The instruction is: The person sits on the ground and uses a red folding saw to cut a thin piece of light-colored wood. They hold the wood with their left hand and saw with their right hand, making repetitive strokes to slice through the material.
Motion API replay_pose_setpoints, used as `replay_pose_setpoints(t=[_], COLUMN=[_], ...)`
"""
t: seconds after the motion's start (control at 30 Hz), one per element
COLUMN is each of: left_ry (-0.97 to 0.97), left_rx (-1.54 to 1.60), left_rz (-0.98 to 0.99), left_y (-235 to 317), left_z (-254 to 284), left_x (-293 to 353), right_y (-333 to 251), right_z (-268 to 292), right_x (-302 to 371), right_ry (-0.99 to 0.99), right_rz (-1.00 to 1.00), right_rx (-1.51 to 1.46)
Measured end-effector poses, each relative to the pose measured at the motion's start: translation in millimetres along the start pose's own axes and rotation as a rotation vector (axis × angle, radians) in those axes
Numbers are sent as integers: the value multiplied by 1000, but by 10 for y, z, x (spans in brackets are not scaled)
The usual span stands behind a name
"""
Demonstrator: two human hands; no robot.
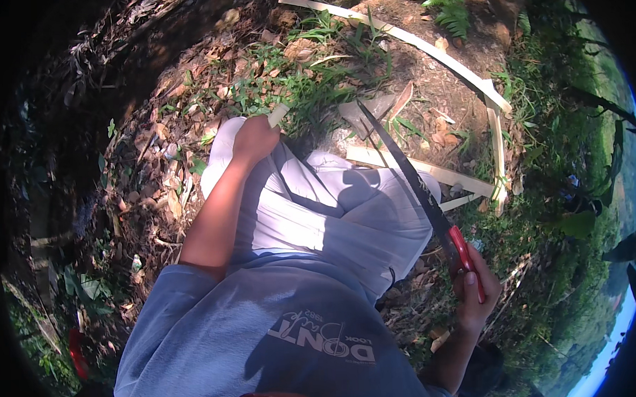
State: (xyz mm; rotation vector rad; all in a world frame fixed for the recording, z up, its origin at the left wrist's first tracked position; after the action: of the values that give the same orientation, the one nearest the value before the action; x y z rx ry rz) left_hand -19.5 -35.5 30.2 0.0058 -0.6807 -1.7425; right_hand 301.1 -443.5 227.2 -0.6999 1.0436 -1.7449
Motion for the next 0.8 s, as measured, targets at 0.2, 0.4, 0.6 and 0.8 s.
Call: replay_pose_setpoints(t=[0.2,0.4,0.6,0.8], left_ry=[65,22,-15,-12], left_rx=[-131,-158,-115,-138], left_rz=[-8,-34,3,-16], left_y=[140,194,148,138], left_z=[-64,-137,-91,-113], left_x=[257,256,223,221], right_y=[53,229,259,128], right_z=[-1379,-2695,-2980,-3070], right_x=[-1054,-2126,-2353,-2484], right_ry=[-152,-231,-277,-282], right_rz=[95,196,149,188], right_rx=[-264,-522,-542,-510])
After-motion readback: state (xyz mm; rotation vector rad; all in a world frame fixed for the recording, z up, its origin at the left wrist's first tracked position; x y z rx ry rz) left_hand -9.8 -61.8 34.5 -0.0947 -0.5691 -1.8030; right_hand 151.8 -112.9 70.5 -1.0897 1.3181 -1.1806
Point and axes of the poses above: each hand's wrist, its own x-axis away from the middle knuckle, its own z-axis out of the back of the hand, y = z × x, the point moved 3 cm from there along -x, towards the middle knuckle, and after that the axes turned 9 degrees about -y, right-handed, at the moved point
